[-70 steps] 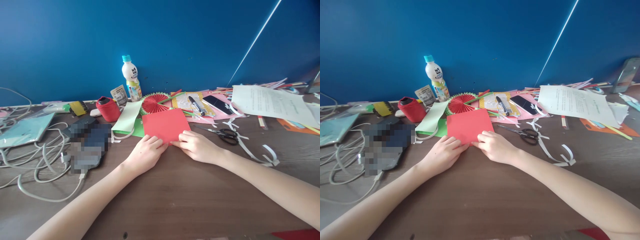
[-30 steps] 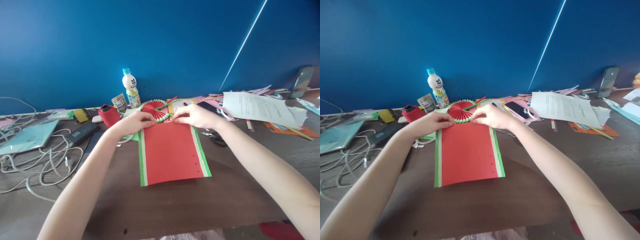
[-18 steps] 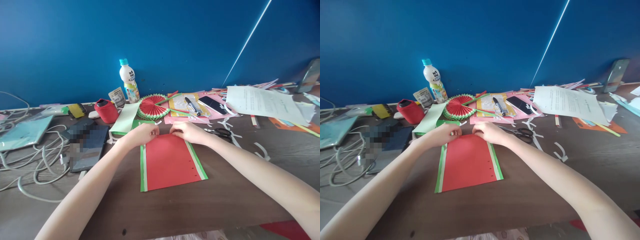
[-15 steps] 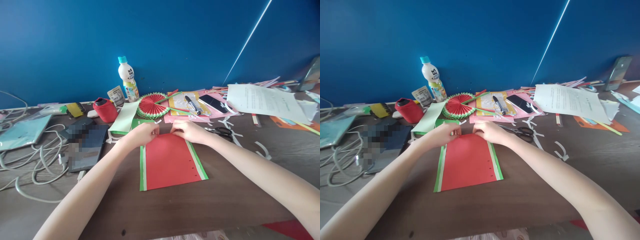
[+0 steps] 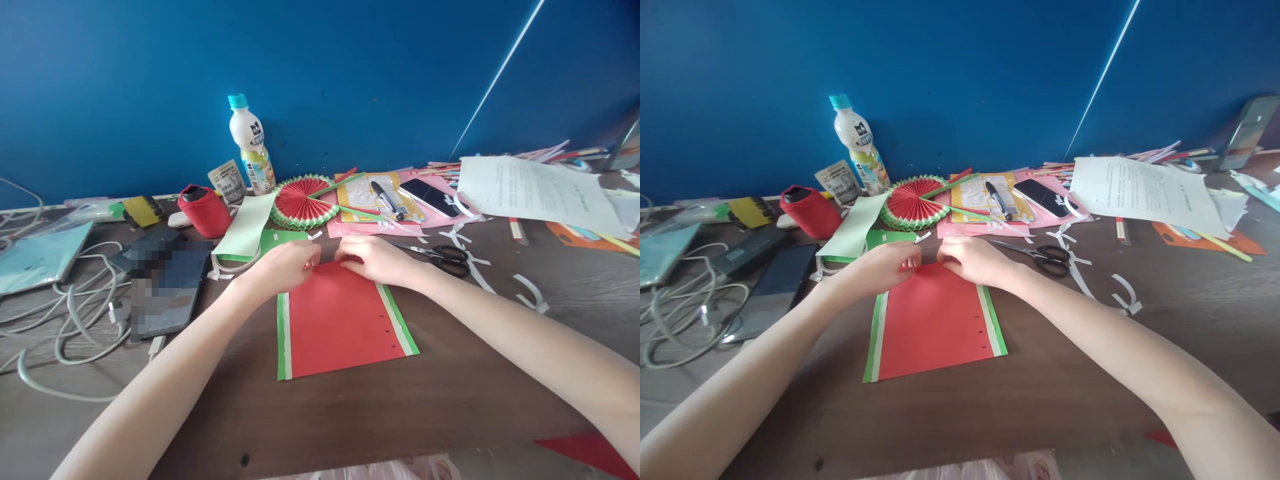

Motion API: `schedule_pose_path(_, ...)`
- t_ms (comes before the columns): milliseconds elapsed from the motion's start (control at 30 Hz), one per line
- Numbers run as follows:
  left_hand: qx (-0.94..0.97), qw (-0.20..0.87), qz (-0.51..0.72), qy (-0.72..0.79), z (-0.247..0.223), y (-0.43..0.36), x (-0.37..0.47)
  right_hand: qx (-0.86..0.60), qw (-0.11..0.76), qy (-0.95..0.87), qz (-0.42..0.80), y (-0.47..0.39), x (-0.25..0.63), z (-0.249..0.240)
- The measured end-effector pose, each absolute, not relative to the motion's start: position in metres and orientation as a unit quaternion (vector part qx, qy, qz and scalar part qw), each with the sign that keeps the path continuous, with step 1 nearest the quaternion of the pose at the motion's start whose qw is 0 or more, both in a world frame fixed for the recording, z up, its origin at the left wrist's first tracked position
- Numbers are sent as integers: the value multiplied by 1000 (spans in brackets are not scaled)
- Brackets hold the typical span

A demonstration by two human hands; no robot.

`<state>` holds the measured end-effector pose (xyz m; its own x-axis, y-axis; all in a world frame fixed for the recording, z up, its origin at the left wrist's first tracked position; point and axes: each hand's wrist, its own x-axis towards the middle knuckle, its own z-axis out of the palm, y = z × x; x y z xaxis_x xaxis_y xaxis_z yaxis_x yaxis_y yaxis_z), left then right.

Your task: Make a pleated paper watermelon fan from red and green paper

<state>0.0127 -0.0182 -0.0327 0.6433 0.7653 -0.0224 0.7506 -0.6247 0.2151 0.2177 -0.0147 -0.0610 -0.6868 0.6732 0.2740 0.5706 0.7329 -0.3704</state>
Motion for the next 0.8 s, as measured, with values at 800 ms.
schedule_pose_path(800,916,65,40,393,-36,-18,10,-294,185,-938,0,-17,221,-70)
